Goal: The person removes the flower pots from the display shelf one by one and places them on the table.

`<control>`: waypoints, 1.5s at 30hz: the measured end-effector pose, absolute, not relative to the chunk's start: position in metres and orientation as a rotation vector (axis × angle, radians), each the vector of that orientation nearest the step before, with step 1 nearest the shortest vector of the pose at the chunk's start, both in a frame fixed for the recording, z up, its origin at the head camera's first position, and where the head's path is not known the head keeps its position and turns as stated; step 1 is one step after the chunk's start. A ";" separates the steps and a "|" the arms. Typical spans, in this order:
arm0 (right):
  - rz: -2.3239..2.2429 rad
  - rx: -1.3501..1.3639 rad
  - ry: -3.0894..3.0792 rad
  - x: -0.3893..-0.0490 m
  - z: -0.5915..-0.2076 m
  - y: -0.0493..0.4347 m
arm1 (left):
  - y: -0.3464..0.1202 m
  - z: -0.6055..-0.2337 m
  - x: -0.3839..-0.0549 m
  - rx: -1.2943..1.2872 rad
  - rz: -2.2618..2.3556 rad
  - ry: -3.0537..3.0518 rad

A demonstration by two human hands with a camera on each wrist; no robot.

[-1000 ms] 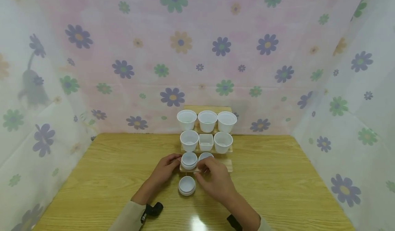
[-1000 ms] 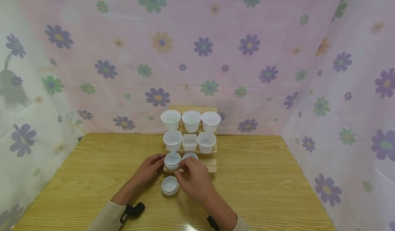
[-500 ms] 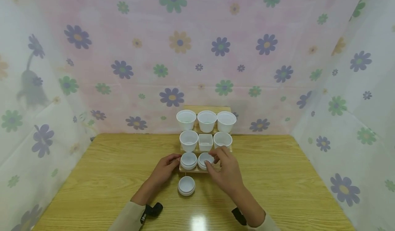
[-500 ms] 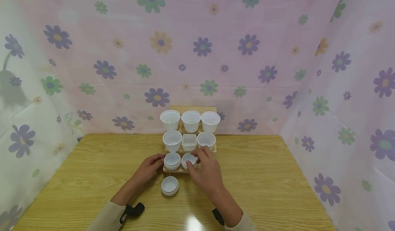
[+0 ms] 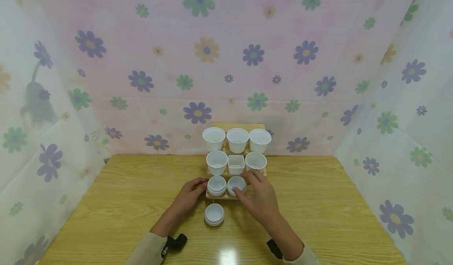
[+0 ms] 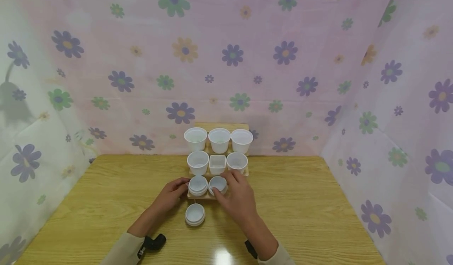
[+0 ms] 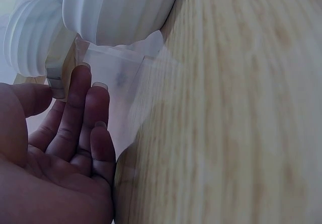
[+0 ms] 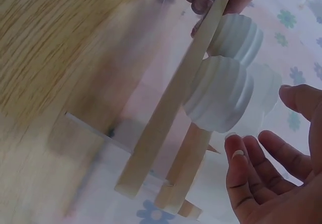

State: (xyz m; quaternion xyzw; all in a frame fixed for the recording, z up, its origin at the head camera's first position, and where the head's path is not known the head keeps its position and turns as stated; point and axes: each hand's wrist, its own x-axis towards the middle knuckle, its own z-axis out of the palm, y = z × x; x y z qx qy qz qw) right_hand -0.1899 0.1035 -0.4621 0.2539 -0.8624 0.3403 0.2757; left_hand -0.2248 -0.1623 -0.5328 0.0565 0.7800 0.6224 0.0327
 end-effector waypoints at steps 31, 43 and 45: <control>0.759 0.637 -2.423 -0.193 -0.482 0.097 | -0.163 -0.531 -0.223 0.203 1.886 2.438; 0.843 0.600 -2.519 -0.185 -0.473 0.095 | -0.164 -0.532 -0.224 0.229 1.888 2.413; 0.849 0.599 -2.534 -0.185 -0.471 0.095 | -0.164 -0.531 -0.224 0.227 1.891 2.412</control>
